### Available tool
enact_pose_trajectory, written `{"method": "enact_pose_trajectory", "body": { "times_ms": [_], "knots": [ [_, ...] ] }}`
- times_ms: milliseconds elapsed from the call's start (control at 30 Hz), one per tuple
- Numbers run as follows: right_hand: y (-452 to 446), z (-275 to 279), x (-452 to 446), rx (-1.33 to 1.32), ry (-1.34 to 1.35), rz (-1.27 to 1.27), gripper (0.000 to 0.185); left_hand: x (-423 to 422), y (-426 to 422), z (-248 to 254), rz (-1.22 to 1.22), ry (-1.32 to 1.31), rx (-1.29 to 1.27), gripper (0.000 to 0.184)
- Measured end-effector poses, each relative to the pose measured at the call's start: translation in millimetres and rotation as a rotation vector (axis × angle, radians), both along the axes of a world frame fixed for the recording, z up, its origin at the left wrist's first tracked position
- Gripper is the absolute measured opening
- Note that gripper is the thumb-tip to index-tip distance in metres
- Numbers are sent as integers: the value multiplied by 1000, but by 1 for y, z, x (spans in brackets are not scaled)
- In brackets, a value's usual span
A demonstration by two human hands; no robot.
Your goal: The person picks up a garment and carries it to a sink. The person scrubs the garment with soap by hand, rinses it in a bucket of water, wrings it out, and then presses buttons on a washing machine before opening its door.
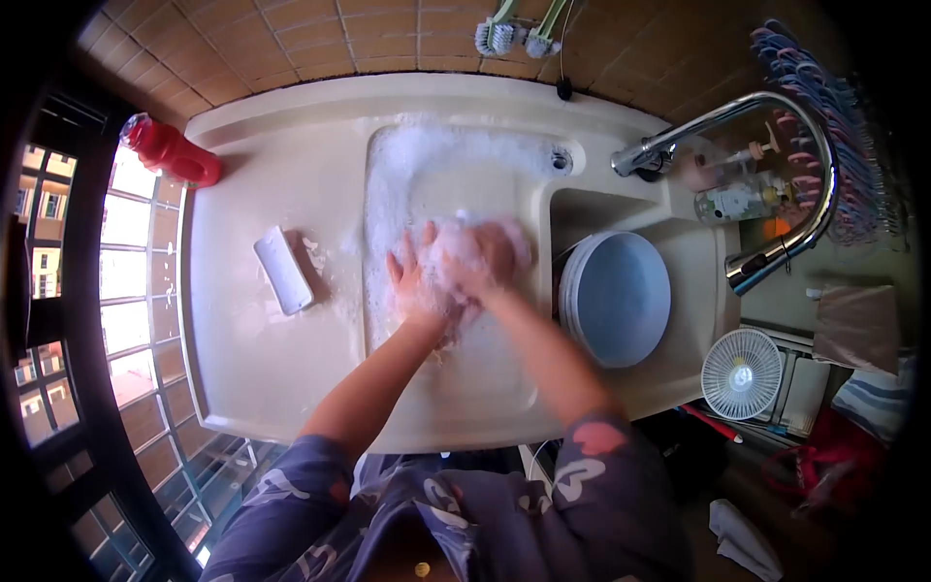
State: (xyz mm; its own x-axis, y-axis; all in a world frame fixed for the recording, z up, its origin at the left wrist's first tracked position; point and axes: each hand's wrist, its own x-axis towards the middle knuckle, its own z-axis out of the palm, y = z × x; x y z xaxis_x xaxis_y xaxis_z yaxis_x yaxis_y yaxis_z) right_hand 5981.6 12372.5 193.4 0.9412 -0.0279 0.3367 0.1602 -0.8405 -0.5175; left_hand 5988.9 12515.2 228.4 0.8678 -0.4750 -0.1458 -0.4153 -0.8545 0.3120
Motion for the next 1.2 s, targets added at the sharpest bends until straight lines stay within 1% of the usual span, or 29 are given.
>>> {"method": "enact_pose_trajectory", "body": {
  "times_ms": [67,100,133,167,200,267,300,367,400,467,500,533,567,600,633,667,700,733,767,800,833,867,900,933,1000,1067,1100,1167,1200],
  "knots": [
    [-20,-19,64,-276,-74,-147,40,4,-2,2,-16,-35,-21,67],
    [-19,-20,74,-275,-56,-153,40,8,-6,0,-13,10,-17,68],
    [-11,-15,78,-219,-128,-144,42,6,-6,-2,-10,64,-9,69],
    [-6,-5,78,-166,-213,-135,44,4,-6,-9,14,10,-82,69],
    [0,9,62,-168,-200,-140,44,4,-5,0,9,23,-83,69],
    [18,35,10,509,123,-68,43,9,-3,25,-145,123,182,70],
    [20,34,-12,506,144,-71,43,3,0,-8,-118,-37,-9,71],
    [14,20,-40,396,30,-121,38,-1,-4,-26,-99,-53,-69,71],
    [13,11,-35,398,41,-112,38,4,-4,-24,-92,-93,-124,72],
    [7,-8,-14,160,-338,-204,31,9,-3,-15,-49,-44,-171,66],
    [-9,-1,13,-20,57,-92,34,12,-6,-6,-37,18,-152,65],
    [-20,-14,38,58,65,-81,30,12,-7,-2,-32,83,-131,64],
    [-23,-12,63,-22,104,-112,27,12,-6,-2,-33,91,-128,64],
    [-13,-8,69,-24,113,-116,27,13,-8,-2,-43,141,-43,68],
    [0,-1,79,-94,-18,-209,26,15,-10,0,-44,181,35,73],
    [6,10,86,-163,-152,-294,25,12,-11,1,-31,180,25,73],
    [13,33,74,212,278,-269,22,9,-10,-2,-32,133,-18,73],
    [20,41,49,330,319,-234,19,9,-9,-3,-33,82,-57,74],
    [28,48,23,449,361,-204,16,12,-4,15,-105,107,34,76],
    [31,36,-1,316,17,-169,13,8,-4,4,-89,110,35,76],
    [31,32,-10,319,16,-149,13,6,-7,-19,-65,12,-11,77],
    [29,27,-15,415,-28,-163,14,5,-10,-32,-42,-85,-54,79],
    [27,22,-17,517,-69,-182,15,9,-9,-15,-41,7,-44,79],
    [18,16,-4,533,-71,-168,15,11,-9,-10,-28,1,-29,79],
    [-7,4,47,25,-96,72,19,14,-15,-2,142,94,-173,74],
    [-9,3,88,-8,-27,71,20,11,-21,-19,207,1,-220,70],
    [-10,6,102,-2,-41,75,20,13,-21,-19,246,-22,-281,69],
    [0,21,117,379,68,-18,17,6,-15,-20,284,-128,-387,62],
    [2,36,107,397,47,-11,17,8,-8,-15,281,-152,-373,62]
  ]
}}
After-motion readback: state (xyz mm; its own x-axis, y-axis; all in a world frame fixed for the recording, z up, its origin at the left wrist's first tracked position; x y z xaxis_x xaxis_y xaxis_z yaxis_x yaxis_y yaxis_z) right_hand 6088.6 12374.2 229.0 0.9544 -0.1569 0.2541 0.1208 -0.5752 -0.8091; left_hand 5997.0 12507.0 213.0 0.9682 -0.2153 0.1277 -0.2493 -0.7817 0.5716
